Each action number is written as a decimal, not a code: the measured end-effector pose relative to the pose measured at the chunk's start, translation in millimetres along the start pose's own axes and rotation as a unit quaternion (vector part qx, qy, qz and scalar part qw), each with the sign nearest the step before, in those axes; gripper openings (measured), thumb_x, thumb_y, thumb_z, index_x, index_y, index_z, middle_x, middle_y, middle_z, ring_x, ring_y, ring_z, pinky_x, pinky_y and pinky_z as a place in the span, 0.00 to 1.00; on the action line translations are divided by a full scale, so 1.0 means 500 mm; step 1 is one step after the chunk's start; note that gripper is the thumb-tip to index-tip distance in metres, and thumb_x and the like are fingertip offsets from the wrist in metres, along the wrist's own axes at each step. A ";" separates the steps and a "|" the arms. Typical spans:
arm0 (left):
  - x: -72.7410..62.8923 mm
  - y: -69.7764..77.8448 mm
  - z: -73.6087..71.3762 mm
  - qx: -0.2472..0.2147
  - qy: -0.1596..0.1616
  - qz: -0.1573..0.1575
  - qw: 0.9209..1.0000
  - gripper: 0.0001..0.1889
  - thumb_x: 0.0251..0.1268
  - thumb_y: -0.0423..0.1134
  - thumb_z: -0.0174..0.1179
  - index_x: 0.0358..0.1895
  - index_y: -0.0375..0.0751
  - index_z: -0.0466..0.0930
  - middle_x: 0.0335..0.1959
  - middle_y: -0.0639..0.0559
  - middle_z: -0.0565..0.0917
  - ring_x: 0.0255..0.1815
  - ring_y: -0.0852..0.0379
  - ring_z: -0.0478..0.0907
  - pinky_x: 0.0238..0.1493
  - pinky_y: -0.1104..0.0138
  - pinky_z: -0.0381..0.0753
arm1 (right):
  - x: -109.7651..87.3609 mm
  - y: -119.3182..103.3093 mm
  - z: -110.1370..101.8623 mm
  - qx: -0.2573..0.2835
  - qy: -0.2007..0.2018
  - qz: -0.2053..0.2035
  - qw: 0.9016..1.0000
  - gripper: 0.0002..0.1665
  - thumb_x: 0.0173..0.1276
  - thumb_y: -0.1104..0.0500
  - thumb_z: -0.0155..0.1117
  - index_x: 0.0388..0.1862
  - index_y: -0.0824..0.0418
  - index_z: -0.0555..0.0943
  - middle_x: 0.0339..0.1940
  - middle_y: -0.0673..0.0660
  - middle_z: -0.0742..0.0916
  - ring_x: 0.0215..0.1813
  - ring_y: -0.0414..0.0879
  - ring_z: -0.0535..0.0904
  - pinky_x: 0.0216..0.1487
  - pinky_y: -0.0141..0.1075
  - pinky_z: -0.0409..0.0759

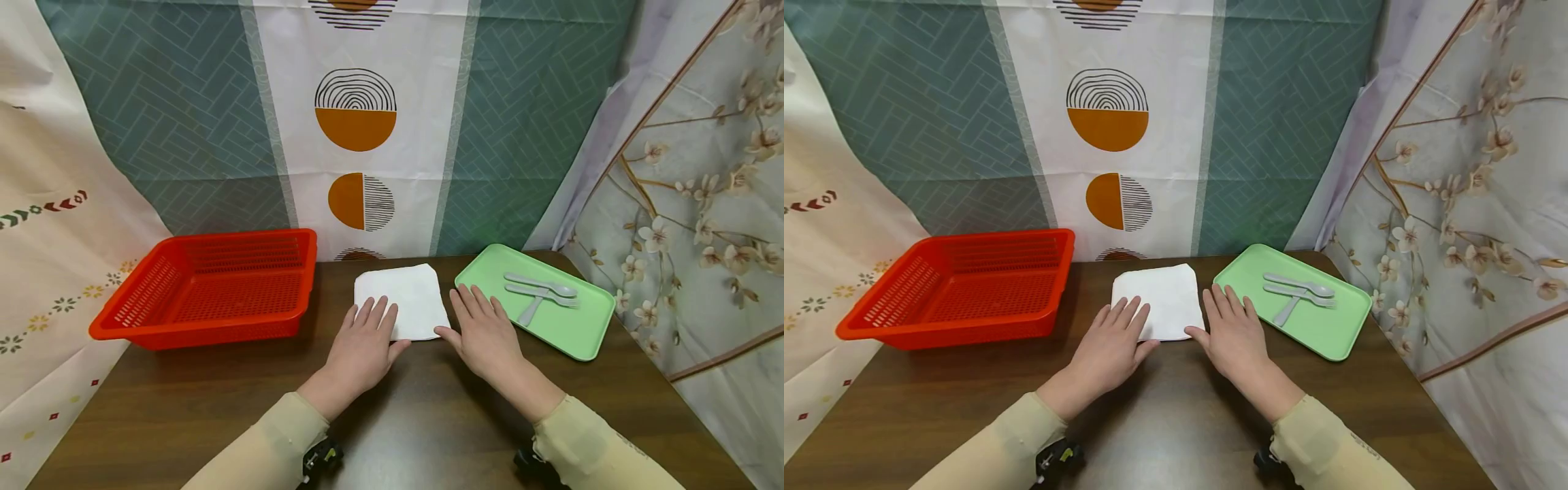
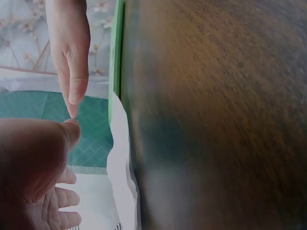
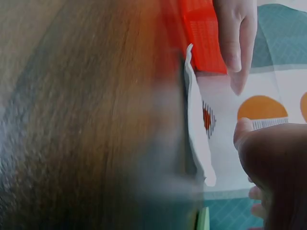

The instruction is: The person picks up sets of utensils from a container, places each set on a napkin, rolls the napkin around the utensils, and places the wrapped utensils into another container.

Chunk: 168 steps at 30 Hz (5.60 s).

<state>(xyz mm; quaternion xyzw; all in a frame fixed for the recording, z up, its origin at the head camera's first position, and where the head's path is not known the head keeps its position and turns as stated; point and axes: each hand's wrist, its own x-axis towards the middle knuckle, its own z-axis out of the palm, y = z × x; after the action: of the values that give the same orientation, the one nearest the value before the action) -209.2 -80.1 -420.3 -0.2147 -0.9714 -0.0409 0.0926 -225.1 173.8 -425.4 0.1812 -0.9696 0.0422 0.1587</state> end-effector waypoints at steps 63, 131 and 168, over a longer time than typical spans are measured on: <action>-0.001 -0.029 0.025 0.001 -0.063 0.010 0.998 0.34 0.82 0.63 0.61 0.73 0.38 0.78 0.65 0.41 0.82 0.62 0.39 0.80 0.57 0.47 0.84 | 0.058 0.071 0.071 0.158 -0.039 0.077 0.984 0.31 0.68 0.75 0.56 0.71 0.71 0.81 0.62 0.74 0.80 0.60 0.74 0.75 0.62 0.67 0.70; -0.034 -0.089 0.007 -0.063 -0.102 0.100 0.988 0.24 0.79 0.58 0.68 0.63 0.45 0.82 0.67 0.43 0.79 0.67 0.41 0.78 0.66 0.43 0.80 | 0.030 0.182 0.039 0.081 -0.047 0.007 0.996 0.17 0.53 0.80 0.63 0.34 0.60 0.81 0.36 0.58 0.84 0.42 0.63 0.81 0.43 0.57 0.82; -0.053 -0.087 0.005 -0.041 -0.084 0.126 0.988 0.23 0.79 0.58 0.68 0.62 0.45 0.81 0.66 0.43 0.79 0.68 0.41 0.78 0.67 0.44 0.79 | 0.014 -0.035 0.051 0.111 -0.107 -0.126 0.980 0.36 0.83 0.44 0.68 0.80 0.62 0.77 0.81 0.68 0.76 0.81 0.67 0.71 0.81 0.60 0.65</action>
<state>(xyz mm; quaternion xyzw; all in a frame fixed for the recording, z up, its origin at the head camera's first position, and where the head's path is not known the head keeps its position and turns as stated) -204.6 -129.8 -430.0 -0.3416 -0.9385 -0.0499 0.0059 -232.5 151.5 -447.0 0.3219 -0.9397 0.1095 0.0371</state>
